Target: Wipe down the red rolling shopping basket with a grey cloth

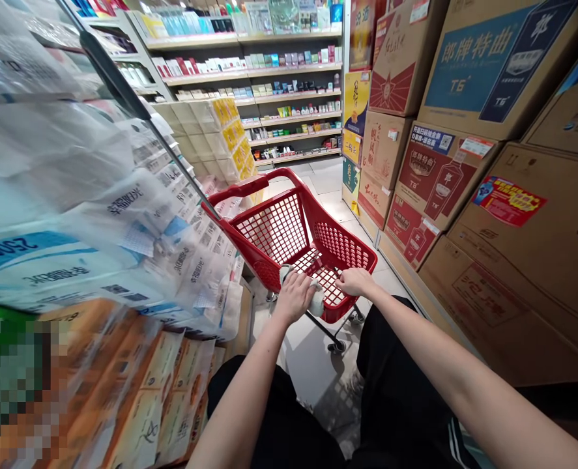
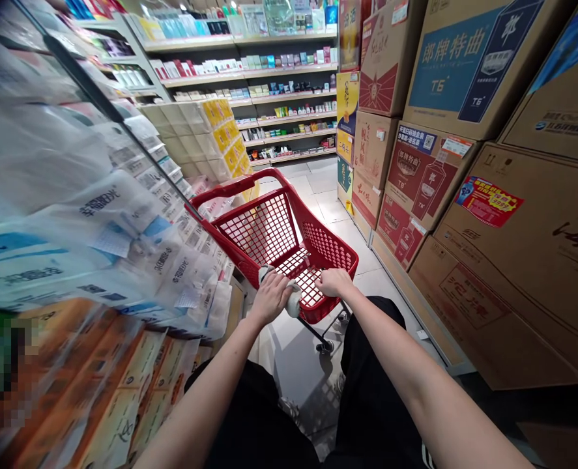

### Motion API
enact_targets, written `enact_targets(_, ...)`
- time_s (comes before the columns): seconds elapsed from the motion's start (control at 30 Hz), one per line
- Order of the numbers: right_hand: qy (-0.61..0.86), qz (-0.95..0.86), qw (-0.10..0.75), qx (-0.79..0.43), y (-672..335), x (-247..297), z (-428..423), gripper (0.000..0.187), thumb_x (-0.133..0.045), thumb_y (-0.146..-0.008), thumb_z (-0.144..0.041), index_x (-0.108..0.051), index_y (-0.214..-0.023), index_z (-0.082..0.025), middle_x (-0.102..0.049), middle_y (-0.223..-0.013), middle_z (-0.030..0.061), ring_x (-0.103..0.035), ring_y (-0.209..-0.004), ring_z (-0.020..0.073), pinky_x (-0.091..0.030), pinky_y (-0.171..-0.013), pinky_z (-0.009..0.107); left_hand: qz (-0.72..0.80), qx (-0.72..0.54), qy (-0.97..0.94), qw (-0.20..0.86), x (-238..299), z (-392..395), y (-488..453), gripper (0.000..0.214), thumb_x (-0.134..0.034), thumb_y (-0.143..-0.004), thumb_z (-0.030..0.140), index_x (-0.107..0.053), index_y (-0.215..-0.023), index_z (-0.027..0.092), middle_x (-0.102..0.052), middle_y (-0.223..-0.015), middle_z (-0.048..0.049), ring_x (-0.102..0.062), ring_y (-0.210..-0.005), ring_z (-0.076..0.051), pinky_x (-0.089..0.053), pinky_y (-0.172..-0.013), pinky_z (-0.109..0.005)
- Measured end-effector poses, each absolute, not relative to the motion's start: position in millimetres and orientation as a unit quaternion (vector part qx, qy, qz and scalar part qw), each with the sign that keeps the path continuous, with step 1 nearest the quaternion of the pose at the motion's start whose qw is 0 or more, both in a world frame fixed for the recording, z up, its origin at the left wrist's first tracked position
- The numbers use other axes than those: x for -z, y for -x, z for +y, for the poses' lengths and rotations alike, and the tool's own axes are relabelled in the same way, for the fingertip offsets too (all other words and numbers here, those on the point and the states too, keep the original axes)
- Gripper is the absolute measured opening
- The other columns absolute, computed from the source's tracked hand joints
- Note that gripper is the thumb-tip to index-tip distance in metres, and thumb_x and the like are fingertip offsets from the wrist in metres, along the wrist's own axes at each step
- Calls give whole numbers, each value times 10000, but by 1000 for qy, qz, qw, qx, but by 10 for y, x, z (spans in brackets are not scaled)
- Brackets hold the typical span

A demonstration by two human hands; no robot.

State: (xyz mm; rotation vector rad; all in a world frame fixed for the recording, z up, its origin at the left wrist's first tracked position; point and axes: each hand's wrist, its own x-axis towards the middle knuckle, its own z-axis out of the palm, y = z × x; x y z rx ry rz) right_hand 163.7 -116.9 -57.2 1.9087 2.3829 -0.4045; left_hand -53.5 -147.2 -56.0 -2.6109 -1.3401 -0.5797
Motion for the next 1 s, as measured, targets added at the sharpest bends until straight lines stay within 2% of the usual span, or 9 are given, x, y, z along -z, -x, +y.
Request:
enact_targets(0.1, -613, 778, 24, 137, -1596, 572, -1192, 469, -320, -879, -449, -694, -775, -187, -695, -826, 84, -634, -769, 198, -381, -639, 263, -460, 195, 863, 76, 510, -1263, 698, 238, -321, -912, 315, -528, -844, 220, -578, -882, -48, -523, -940, -195, -331, -1041, -412)
enact_targets(0.23, -622, 771, 19, 134, -1509, 572, -1187, 473, -314, -885, -456, -695, -849, -177, -694, -895, 99, -636, -817, 209, -392, -664, 269, -516, 218, 824, 85, 483, -1111, 750, 234, -341, -893, 295, -530, -779, 219, -581, -840, -59, -537, -924, -212, -301, -1065, -451)
enact_targets(0.33, -640, 756, 11, 132, -1479, 581, -1170, 458, -334, -876, -459, -689, -901, -170, -691, -933, 110, -635, -853, 218, -399, -686, 272, -518, 229, 820, 84, 529, -1275, 585, 209, -354, -886, 289, -531, -800, 217, -575, -864, -63, -528, -944, -219, -282, -1081, -471)
enact_targets(0.6, -644, 755, 9, 125, -1583, 593, -1189, 456, -328, -877, -451, -698, -892, -185, -695, -928, 97, -634, -853, 211, -395, -685, 270, -452, 216, 863, 62, 697, -1843, 184, 177, -362, -898, 299, -518, -867, 222, -564, -903, -49, -511, -980, -201, -268, -1102, -456)
enact_targets(0.73, -635, 762, 20, 130, -1575, 573, -1203, 495, -297, -894, -455, -703, -837, -178, -695, -872, 98, -633, -829, 202, -386, -671, 260, -434, 207, 874, 72, 618, -1582, 407, 197, -351, -902, 300, -527, -859, 222, -575, -876, -42, -531, -930, -193, -310, -1070, -441)
enact_targets(1.0, -637, 760, 3, 129, -1502, 594, -1167, 483, -309, -885, -463, -697, -861, -177, -694, -887, 97, -630, -805, 209, -381, -645, 263, -523, 238, 812, 105, 538, -1167, 608, 204, -354, -889, 263, -517, -774, 218, -560, -818, -60, -530, -908, -214, -315, -1066, -448)
